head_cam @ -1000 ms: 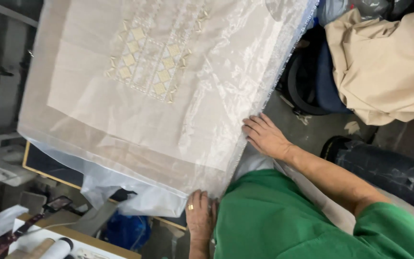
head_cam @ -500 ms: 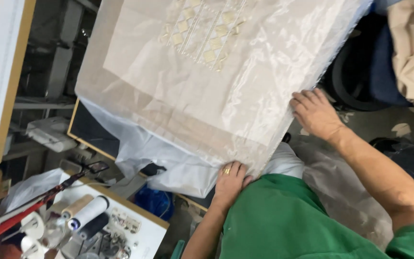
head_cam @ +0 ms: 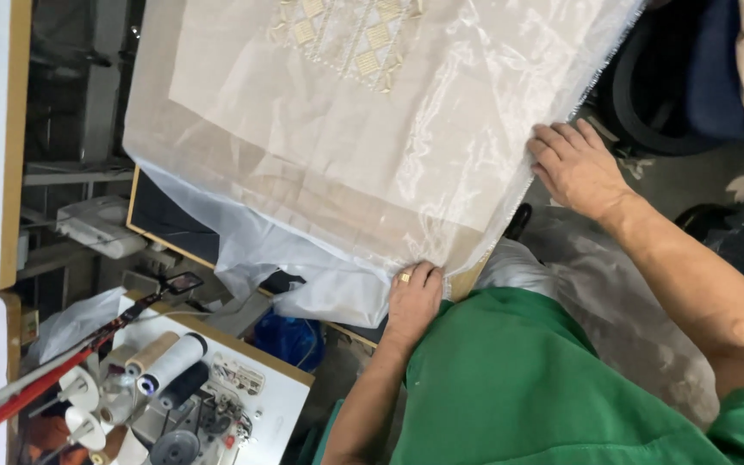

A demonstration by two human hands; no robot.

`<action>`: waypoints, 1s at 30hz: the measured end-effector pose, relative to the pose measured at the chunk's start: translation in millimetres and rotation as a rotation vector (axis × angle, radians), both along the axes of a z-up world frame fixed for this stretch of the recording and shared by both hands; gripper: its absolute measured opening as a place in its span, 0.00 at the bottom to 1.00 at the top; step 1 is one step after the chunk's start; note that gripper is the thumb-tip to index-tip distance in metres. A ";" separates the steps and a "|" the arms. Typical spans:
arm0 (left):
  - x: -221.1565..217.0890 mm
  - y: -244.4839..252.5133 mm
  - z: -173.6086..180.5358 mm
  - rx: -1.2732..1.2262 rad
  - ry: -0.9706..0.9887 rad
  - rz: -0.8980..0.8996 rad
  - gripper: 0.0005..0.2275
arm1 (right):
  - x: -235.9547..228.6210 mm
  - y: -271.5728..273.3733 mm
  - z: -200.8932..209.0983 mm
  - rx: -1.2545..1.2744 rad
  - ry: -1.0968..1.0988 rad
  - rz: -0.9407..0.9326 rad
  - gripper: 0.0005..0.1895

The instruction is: The person smooths a large piece of white fabric with gold embroidery on a table, securing it with padlocks. They then use a yellow measuring tape to measure the fabric's dimensions.

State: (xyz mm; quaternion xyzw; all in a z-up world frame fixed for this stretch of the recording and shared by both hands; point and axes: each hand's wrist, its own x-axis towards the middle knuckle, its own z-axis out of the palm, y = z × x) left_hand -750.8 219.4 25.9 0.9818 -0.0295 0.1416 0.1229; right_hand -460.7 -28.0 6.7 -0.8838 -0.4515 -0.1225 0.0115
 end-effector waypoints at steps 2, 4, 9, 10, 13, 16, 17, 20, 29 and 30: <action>5.1 4.9 12.9 -0.057 0.008 -0.009 0.06 | -8.1 -8.0 -0.7 0.005 0.019 -0.047 0.25; 8.9 7.9 27.7 -0.143 0.054 0.026 0.07 | -18.9 -21.8 -3.1 0.040 0.054 -0.145 0.24; 3.2 20.3 31.5 -0.234 0.014 0.013 0.06 | -81.6 -47.4 -29.9 0.078 0.086 -0.011 0.14; 3.1 21.2 37.5 -0.251 0.010 0.030 0.05 | -95.5 -45.5 -36.9 0.148 0.140 0.084 0.14; 4.9 27.5 47.9 -0.269 -0.007 0.002 0.07 | -129.8 1.5 4.9 0.248 0.217 0.142 0.18; 9.2 34.0 61.8 -0.253 -0.015 -0.005 0.09 | -134.6 58.6 28.5 0.224 0.203 0.181 0.18; 13.8 36.5 74.2 -0.232 -0.025 0.022 0.09 | -130.2 72.6 17.8 0.243 0.197 0.211 0.18; 26.2 46.9 109.4 -0.209 -0.113 -0.008 0.05 | -114.8 124.9 -8.0 0.325 0.282 0.266 0.23; 53.5 71.8 186.2 -0.173 -0.128 -0.100 0.02 | -66.3 284.6 14.6 0.139 0.199 0.159 0.33; 56.4 73.8 190.5 -0.201 -0.145 -0.099 0.01 | -63.9 296.3 -0.4 0.272 0.218 0.156 0.35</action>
